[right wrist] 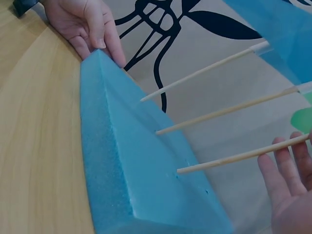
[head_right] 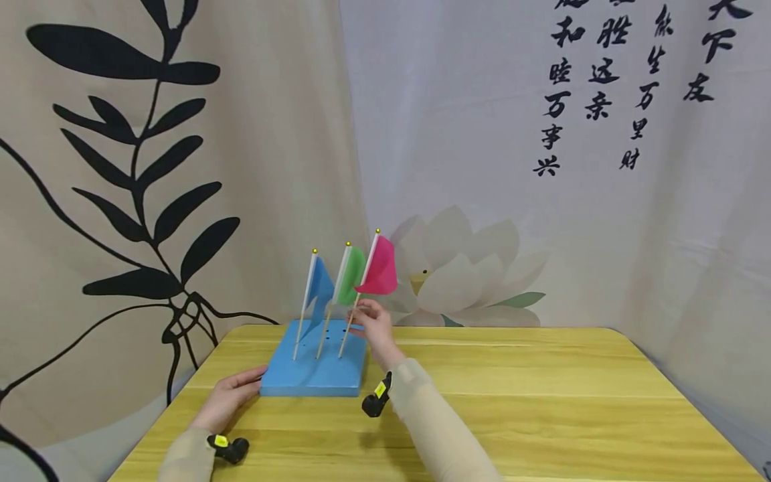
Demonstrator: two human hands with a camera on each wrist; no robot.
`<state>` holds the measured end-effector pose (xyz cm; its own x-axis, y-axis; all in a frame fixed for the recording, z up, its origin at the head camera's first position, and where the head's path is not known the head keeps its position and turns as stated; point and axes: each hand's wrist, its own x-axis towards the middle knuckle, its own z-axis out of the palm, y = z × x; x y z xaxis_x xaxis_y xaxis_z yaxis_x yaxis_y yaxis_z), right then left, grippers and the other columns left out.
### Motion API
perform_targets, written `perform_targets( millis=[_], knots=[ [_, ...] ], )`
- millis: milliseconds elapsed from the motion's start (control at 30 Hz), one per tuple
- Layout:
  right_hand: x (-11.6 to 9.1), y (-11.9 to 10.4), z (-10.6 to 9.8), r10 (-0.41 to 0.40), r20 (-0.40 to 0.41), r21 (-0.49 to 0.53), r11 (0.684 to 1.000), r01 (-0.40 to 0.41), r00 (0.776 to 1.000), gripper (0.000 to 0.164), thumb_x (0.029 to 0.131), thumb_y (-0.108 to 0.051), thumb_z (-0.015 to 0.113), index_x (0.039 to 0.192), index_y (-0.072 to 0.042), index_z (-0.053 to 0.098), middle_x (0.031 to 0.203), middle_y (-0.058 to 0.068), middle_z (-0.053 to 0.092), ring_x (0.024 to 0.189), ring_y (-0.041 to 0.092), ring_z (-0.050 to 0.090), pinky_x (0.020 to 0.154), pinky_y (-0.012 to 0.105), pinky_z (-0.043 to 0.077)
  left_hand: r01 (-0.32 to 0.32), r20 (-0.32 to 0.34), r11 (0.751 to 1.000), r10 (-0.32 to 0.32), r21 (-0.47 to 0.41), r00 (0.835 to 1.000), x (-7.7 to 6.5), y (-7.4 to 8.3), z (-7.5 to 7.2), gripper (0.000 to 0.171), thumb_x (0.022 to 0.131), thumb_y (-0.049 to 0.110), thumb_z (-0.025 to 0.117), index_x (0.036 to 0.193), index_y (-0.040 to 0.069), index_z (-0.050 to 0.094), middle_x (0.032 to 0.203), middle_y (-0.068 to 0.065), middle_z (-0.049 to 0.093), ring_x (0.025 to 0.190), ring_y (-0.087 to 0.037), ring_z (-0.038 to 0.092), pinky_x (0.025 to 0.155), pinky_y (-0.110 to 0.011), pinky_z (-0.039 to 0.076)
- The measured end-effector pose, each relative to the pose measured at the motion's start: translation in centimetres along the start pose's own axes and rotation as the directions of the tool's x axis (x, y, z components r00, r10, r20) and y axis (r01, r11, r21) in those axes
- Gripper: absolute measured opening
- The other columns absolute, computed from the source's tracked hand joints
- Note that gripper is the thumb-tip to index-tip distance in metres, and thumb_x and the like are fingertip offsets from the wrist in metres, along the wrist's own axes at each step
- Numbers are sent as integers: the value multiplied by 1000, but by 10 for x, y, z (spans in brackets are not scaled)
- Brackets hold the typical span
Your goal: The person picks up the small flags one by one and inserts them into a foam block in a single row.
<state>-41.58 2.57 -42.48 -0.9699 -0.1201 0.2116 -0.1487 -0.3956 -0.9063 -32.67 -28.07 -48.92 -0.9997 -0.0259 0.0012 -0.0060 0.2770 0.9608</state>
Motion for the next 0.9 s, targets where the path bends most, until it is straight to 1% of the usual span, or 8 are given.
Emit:
perform_targets(
  millis=[133, 233, 333, 467, 600, 700, 800, 900],
  knots=[
    [0, 2, -3, 5, -10, -8, 1000, -5, 1000, 22, 98, -4, 56, 117, 5, 53, 108, 25, 64, 101, 42, 63, 92, 58, 47, -1, 1, 1000, 1, -7, 1000, 1, -1, 2, 43, 97, 9, 56, 138, -3, 52, 144, -21, 45, 136, -35, 37, 109, -47, 34],
    [1, 2, -4, 7, 1, -14, 1000, -7, 1000, 29, 98, -4, 55, 123, 10, 50, 111, 29, 62, 102, 43, 62, 93, 59, 47, -1, -2, 1000, 1, -7, 1000, 1, -1, 3, 43, 97, 9, 56, 138, -3, 52, 144, -21, 46, 135, -35, 37, 109, -47, 34],
    [1, 2, -4, 15, 10, -20, 1000, -15, 1000, 29, 98, -5, 56, 123, 9, 51, 109, 27, 63, 103, 43, 61, 93, 60, 46, 3, -3, 1000, -3, -3, 1000, 0, -1, 3, 43, 97, 9, 56, 137, -3, 52, 144, -21, 46, 135, -35, 38, 108, -47, 36],
    [-2, 3, -3, 15, 12, -55, 998, -14, 1000, 23, 97, -7, 58, 118, 3, 55, 107, 24, 65, 100, 41, 63, 93, 60, 46, 11, 0, 1000, -11, -6, 1000, 0, -2, 4, 42, 97, 9, 56, 137, -2, 53, 144, -20, 46, 135, -34, 38, 107, -46, 37],
    [-6, 8, -2, 9, 14, -81, 997, -8, 1000, 22, 98, -8, 57, 117, 4, 55, 105, 23, 65, 99, 41, 62, 92, 59, 47, 14, 1, 1000, -14, -1, 1000, -1, -3, 5, 43, 97, 10, 57, 137, -2, 53, 144, -20, 46, 134, -34, 39, 107, -45, 38],
    [-8, 11, -3, 13, 22, -82, 997, -11, 1000, 23, 98, -8, 58, 117, 5, 55, 106, 23, 65, 97, 37, 64, 91, 56, 49, 10, 2, 1000, -10, -2, 1000, 0, -2, 4, 43, 97, 10, 56, 138, -1, 53, 144, -20, 46, 134, -33, 40, 106, -43, 39],
    [-8, 12, -4, 13, 31, -78, 997, -10, 999, 22, 98, -9, 58, 116, 3, 57, 107, 22, 65, 94, 30, 66, 90, 54, 51, 3, 6, 1000, -3, -7, 1000, 0, 0, 2, 43, 97, 10, 56, 138, -1, 52, 145, -19, 45, 134, -33, 40, 105, -41, 40],
    [-6, 14, -5, 18, 32, -75, 997, -15, 999, 18, 97, -9, 59, 112, 0, 60, 102, 14, 68, 93, 28, 67, 91, 54, 50, 2, 14, 1000, -2, -13, 1000, 1, 0, 0, 43, 97, 10, 56, 139, -1, 51, 146, -19, 44, 134, -32, 39, 106, -39, 39]
  ],
)
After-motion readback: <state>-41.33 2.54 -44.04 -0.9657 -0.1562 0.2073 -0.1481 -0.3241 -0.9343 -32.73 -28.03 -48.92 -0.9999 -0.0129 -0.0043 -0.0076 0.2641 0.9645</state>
